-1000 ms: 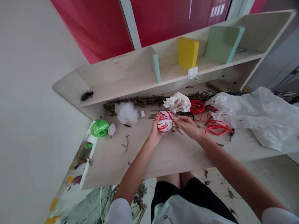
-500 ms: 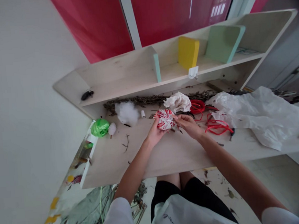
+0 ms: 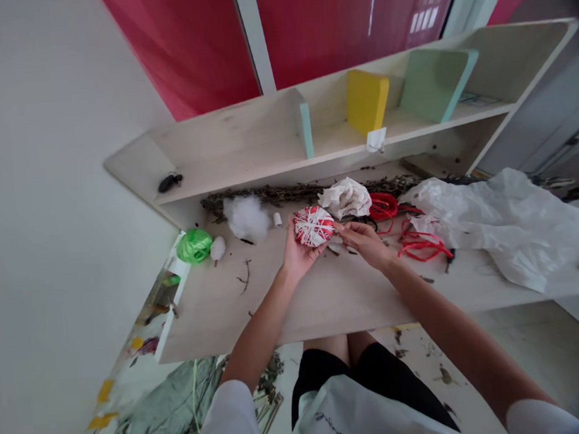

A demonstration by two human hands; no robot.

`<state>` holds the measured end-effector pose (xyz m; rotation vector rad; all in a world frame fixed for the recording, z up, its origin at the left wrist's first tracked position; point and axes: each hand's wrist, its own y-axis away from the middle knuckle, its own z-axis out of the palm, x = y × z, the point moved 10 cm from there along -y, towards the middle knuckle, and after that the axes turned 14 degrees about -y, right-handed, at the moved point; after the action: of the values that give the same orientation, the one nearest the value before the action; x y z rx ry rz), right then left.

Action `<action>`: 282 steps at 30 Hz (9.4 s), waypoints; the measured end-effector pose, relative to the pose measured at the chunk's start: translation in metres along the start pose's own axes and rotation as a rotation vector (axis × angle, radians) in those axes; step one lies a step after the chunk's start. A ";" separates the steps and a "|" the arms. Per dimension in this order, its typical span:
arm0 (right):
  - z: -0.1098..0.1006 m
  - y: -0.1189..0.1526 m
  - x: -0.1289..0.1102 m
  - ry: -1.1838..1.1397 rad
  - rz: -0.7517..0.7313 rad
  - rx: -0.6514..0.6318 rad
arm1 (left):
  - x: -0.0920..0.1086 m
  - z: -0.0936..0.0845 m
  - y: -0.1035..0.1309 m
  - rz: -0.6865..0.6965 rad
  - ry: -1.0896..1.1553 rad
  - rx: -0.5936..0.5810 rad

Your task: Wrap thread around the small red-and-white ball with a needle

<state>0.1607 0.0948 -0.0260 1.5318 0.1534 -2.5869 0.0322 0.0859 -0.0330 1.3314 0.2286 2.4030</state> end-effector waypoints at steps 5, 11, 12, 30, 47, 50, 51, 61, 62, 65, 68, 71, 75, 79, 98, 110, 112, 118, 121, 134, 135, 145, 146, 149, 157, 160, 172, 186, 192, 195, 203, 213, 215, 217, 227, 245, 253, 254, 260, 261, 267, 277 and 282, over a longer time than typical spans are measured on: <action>0.000 0.000 0.000 -0.001 -0.006 -0.001 | -0.001 0.003 0.002 -0.034 0.018 -0.035; 0.005 0.002 -0.005 0.022 -0.026 -0.027 | -0.013 0.007 -0.001 -0.103 -0.041 -0.113; 0.006 0.002 -0.006 0.015 -0.026 -0.035 | -0.016 0.009 -0.002 -0.108 -0.061 -0.129; 0.010 0.004 -0.002 0.032 -0.001 -0.110 | 0.004 -0.013 0.000 0.260 -0.515 0.201; 0.007 0.000 0.000 0.032 0.005 -0.068 | -0.005 -0.009 -0.001 0.034 -0.191 0.078; 0.010 0.001 0.001 0.035 0.026 -0.078 | -0.005 -0.006 0.000 0.011 -0.133 0.033; 0.010 0.001 0.002 0.035 0.030 -0.078 | -0.005 -0.005 -0.001 0.001 -0.119 0.019; 0.000 -0.001 0.003 0.057 0.015 -0.006 | -0.013 -0.020 -0.013 -0.057 0.029 0.018; -0.001 -0.002 0.003 0.059 0.010 0.001 | -0.013 -0.021 -0.014 -0.057 0.034 0.016; -0.005 -0.003 0.003 0.059 -0.004 0.022 | -0.015 -0.019 -0.014 -0.080 0.037 -0.026; -0.007 -0.004 0.003 0.050 -0.008 0.025 | -0.014 -0.015 -0.012 -0.087 0.064 -0.068; -0.006 -0.004 0.003 0.049 -0.005 0.019 | -0.013 -0.013 -0.011 -0.085 0.082 -0.078; -0.001 -0.002 0.001 0.041 0.002 0.001 | -0.013 -0.009 -0.008 -0.124 0.063 -0.081; 0.007 0.001 0.000 0.027 0.008 -0.054 | -0.015 -0.005 -0.005 -0.169 -0.014 -0.079; 0.015 0.005 0.002 -0.057 0.044 -0.132 | 0.013 0.001 0.004 0.298 -0.674 0.114; 0.014 0.005 -0.004 -0.127 0.062 -0.066 | -0.003 -0.008 -0.005 0.128 -0.425 0.121; 0.014 0.005 -0.008 -0.122 0.048 -0.047 | -0.003 -0.008 -0.003 0.096 -0.326 0.117; 0.007 0.005 -0.010 -0.128 0.053 0.024 | 0.001 -0.013 -0.001 0.051 -0.093 0.072; 0.006 0.005 -0.008 -0.116 0.062 0.034 | -0.004 -0.007 -0.003 -0.031 -0.049 -0.036; 0.004 0.003 -0.001 -0.083 0.062 -0.003 | -0.010 -0.003 -0.006 -0.102 0.002 -0.168; 0.004 0.003 -0.001 -0.084 0.064 -0.008 | -0.010 -0.002 -0.005 -0.111 -0.012 -0.168; 0.007 0.005 -0.004 -0.178 0.080 -0.035 | 0.014 -0.028 -0.003 0.279 -0.446 0.285; 0.006 0.005 -0.004 -0.170 0.077 -0.032 | 0.016 -0.029 -0.002 0.300 -0.467 0.310; 0.005 0.004 -0.003 -0.147 0.071 -0.014 | 0.012 -0.028 -0.003 0.259 -0.437 0.283; 0.015 0.005 0.002 -0.055 0.072 -0.124 | -0.005 0.003 -0.002 0.195 -0.420 0.027; 0.017 0.006 0.009 -0.008 0.098 -0.170 | -0.003 0.000 0.000 0.197 -0.424 0.094; 0.004 0.003 -0.006 -0.076 0.037 -0.016 | -0.007 0.001 -0.001 0.008 -0.118 -0.049; -0.001 -0.001 0.006 -0.075 0.074 -0.001 | -0.008 -0.006 -0.001 -0.076 0.108 0.009; 0.002 -0.001 0.006 -0.055 0.071 -0.019 | -0.014 -0.006 -0.004 -0.120 0.108 -0.061; 0.001 -0.001 0.003 -0.035 0.049 -0.012 | -0.012 -0.010 -0.005 -0.092 0.100 -0.020; -0.002 -0.001 0.000 -0.021 0.030 0.002 | 0.008 -0.033 -0.006 0.108 0.124 0.229; -0.001 0.001 -0.006 -0.062 0.012 0.048 | -0.008 -0.013 -0.002 -0.099 0.154 0.044; 0.000 0.001 -0.005 -0.048 0.020 0.039 | -0.011 -0.009 -0.002 -0.129 0.154 -0.003; 0.000 0.001 -0.003 -0.039 0.029 0.037 | -0.014 -0.006 -0.002 -0.164 0.146 -0.041; 0.006 0.004 -0.012 -0.057 -0.007 -0.003 | -0.008 -0.021 -0.004 -0.090 0.128 0.108; -0.003 -0.001 -0.001 0.000 -0.006 0.003 | -0.016 -0.004 -0.002 -0.178 0.139 -0.051; 0.008 0.003 -0.001 -0.043 0.012 -0.064 | -0.032 0.002 -0.003 -0.238 -0.012 -0.091; 0.010 0.004 -0.002 -0.062 0.021 -0.074 | -0.034 0.000 -0.004 -0.226 -0.060 -0.077; 0.015 0.008 -0.012 -0.127 0.019 -0.068 | -0.006 -0.029 -0.007 0.165 -0.310 0.241; 0.015 0.007 -0.012 -0.133 0.020 -0.063 | -0.003 -0.031 -0.005 0.197 -0.308 0.273; 0.009 0.005 -0.007 -0.125 0.026 -0.031 | -0.010 -0.009 -0.004 0.104 -0.243 0.110; 0.009 0.004 0.001 -0.063 0.057 -0.063 | -0.012 -0.006 -0.005 0.030 -0.147 0.105; 0.004 0.004 -0.011 -0.076 0.011 0.008 | -0.004 0.000 -0.003 0.026 0.007 0.001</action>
<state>0.1630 0.0906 -0.0145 1.4304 0.1267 -2.6352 0.0350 0.0869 -0.0365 1.3351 0.2154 2.4298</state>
